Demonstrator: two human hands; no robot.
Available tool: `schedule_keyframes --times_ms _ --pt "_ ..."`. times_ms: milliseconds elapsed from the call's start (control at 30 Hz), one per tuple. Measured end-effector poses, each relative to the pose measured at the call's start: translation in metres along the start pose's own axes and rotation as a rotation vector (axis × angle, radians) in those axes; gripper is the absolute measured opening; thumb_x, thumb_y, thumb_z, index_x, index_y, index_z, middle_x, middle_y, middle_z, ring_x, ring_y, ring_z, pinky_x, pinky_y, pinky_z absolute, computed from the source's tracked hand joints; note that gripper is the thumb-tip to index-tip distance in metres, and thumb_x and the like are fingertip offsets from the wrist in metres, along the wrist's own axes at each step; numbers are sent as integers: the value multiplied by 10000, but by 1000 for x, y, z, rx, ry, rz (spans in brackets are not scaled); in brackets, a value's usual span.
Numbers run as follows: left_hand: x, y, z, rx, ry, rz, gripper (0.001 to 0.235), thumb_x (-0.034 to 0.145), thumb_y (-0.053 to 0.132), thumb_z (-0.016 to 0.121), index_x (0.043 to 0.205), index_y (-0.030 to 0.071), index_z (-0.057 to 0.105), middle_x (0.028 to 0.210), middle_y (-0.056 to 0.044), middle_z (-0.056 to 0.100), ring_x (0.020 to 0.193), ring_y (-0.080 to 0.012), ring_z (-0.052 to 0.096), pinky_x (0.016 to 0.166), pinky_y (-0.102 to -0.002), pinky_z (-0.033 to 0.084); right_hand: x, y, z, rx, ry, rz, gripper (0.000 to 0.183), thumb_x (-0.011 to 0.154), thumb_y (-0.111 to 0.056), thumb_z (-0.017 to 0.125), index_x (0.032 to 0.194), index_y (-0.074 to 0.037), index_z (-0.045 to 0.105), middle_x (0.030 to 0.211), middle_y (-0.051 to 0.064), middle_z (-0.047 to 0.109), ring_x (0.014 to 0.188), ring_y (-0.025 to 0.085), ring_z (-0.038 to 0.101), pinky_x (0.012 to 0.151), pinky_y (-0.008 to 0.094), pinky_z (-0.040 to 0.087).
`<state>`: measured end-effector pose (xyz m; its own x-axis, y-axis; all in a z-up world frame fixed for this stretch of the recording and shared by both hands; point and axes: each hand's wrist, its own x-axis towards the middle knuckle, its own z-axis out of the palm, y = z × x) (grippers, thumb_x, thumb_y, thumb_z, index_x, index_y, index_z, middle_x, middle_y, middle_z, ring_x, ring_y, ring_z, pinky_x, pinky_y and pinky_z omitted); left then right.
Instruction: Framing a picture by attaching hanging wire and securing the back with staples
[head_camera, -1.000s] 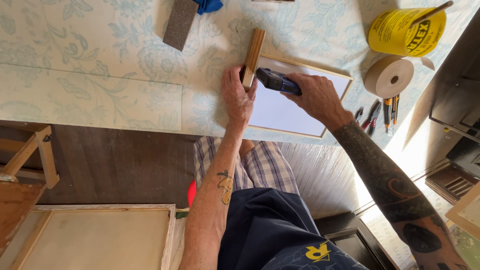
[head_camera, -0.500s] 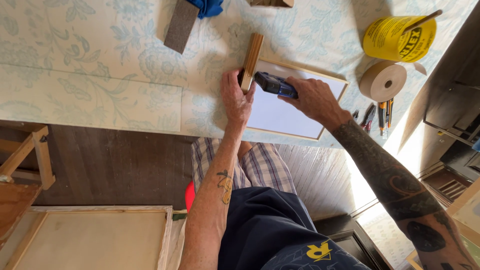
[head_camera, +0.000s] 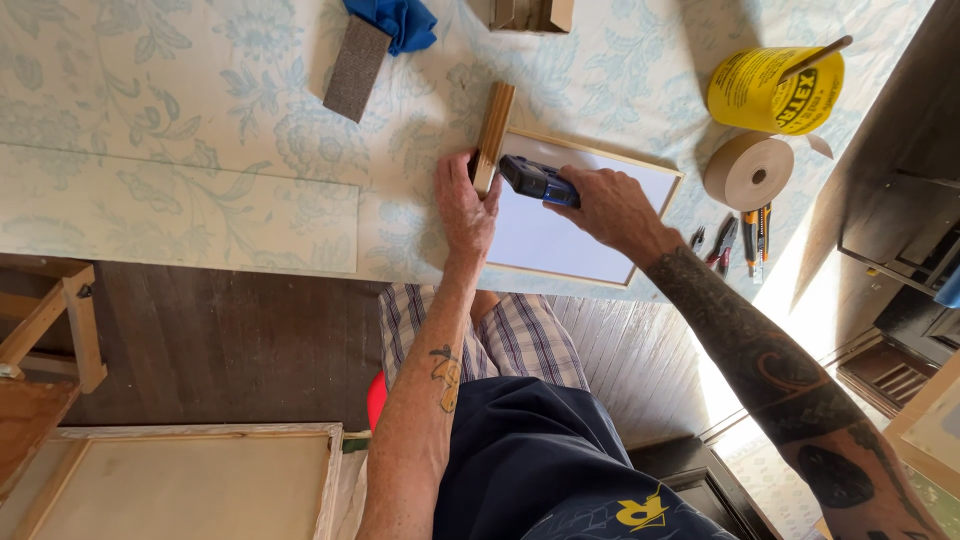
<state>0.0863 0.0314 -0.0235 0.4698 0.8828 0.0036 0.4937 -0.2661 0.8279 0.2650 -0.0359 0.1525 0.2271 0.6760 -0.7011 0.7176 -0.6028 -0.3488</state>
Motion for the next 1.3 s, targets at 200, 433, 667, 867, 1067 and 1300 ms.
schedule_keyframes --times_ms 200,433,667,867,1067,1300 --pt "-2 -5 2 -3 25 31 545 813 259 846 1257 67 595 1084 -139 560 998 -389 629 918 -477 526 -1 -2 -1 -39 -11 -10 285 960 -241 710 1196 -87 668 1056 179 762 1004 407 743 858 523 598" --pt "-1 -2 0 -3 33 38 549 812 263 845 1253 61 589 1082 -157 565 987 -413 627 893 -510 530 7 4 4 -167 -24 1 314 939 -306 726 1178 -104 710 1039 132 772 1044 328 742 894 452 591" --pt "-6 -8 5 32 1 -38 576 781 242 859 1275 99 598 1083 -149 552 1005 -416 635 908 -505 536 7 -1 2 -123 -57 66 334 914 -313 745 1164 -91 734 1008 148 776 1004 329 748 876 471 598" --pt "-5 -12 5 15 -34 -93 611 757 244 876 1282 111 593 1078 -153 533 999 -423 630 907 -508 529 13 1 3 -110 -69 95 314 891 -355 748 1099 -120 738 956 143 771 942 383 756 827 522 604" --pt "-5 -16 8 42 3 -38 619 761 267 872 1294 132 588 1064 -138 527 988 -398 629 902 -483 528 15 1 1 -101 -71 115 309 884 -378 729 1074 -135 735 956 158 777 948 414 751 835 553 597" --pt "-9 -17 11 70 0 -25 599 764 265 860 1277 112 590 1049 -155 525 989 -415 619 901 -501 519 16 7 6 -84 -85 88 289 892 -344 721 1069 -117 726 950 163 768 937 437 748 817 560 603"
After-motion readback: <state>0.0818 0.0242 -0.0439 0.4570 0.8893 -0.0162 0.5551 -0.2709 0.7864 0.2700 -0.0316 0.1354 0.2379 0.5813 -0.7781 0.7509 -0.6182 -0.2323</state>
